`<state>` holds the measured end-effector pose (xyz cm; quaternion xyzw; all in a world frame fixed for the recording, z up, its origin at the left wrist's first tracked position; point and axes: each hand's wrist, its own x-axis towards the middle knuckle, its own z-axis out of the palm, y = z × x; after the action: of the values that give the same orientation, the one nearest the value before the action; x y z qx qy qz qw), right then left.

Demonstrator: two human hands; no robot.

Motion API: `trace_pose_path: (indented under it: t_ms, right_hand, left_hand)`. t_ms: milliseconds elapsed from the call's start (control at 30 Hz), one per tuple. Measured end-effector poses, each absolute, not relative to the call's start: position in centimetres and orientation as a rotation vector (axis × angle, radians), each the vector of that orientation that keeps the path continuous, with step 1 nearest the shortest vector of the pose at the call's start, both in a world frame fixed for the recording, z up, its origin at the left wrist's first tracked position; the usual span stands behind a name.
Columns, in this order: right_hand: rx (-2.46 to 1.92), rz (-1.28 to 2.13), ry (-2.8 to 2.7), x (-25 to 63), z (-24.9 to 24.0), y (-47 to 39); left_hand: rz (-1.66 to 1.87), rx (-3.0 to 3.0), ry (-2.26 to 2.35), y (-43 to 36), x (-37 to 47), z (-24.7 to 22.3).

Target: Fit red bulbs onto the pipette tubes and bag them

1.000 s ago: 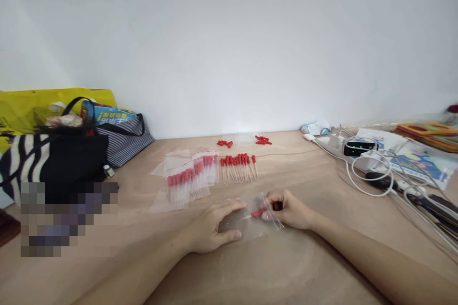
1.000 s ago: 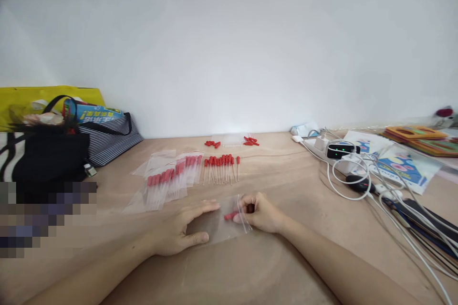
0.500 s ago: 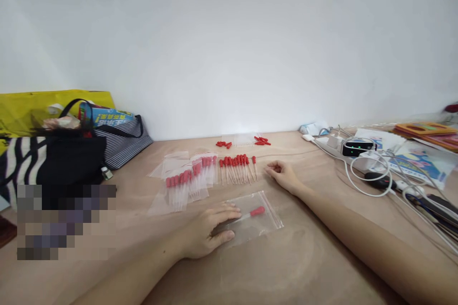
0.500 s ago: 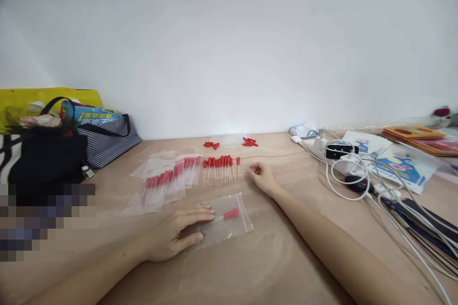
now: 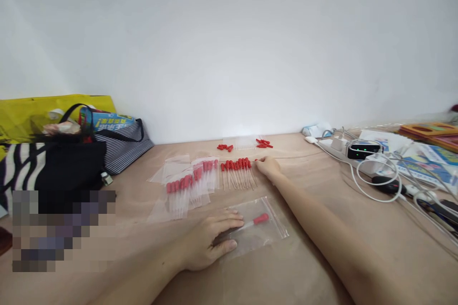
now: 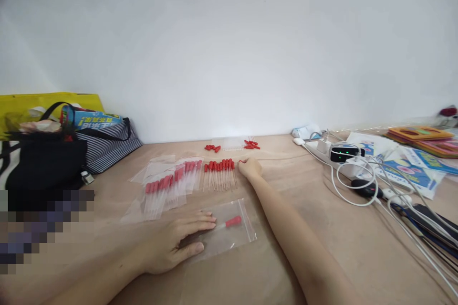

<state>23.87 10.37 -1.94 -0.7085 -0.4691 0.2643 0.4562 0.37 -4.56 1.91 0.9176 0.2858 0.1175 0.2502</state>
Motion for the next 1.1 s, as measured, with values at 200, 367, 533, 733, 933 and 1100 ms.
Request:
trace_pose_path:
  t_ms: [200, 367, 533, 733, 933, 1100]
  right_hand:
    - [-1.442, 0.794, -0.991, 26.8, -2.2, 6.6]
    - [-1.171, 0.947, -0.868, 29.3, -2.6, 0.3]
    - [-0.991, 1.143, -0.781, 29.4, -2.5, -3.1]
    - [-0.940, 1.200, -0.783, 27.9, -2.1, -3.3]
    - [-0.983, 1.250, -1.088, 26.8, -2.5, -3.9]
    - [-1.179, 1.052, -1.510, 26.5, -3.3, -3.5]
  left_hand:
    - [0.307, 2.504, 0.774, -4.3, 0.3, 1.7]
    - [0.310, 2.518, 0.780, -4.3, 0.5, 1.9]
    - [0.301, 2.526, 0.809, -4.4, 0.5, 1.8]
    - [0.299, 2.483, 0.898, -4.3, 0.1, 1.3]
    - [0.335, 2.479, 0.888, -4.4, 0.4, 1.7]
    - [0.341, 2.492, 0.865, -4.4, 0.4, 1.6]
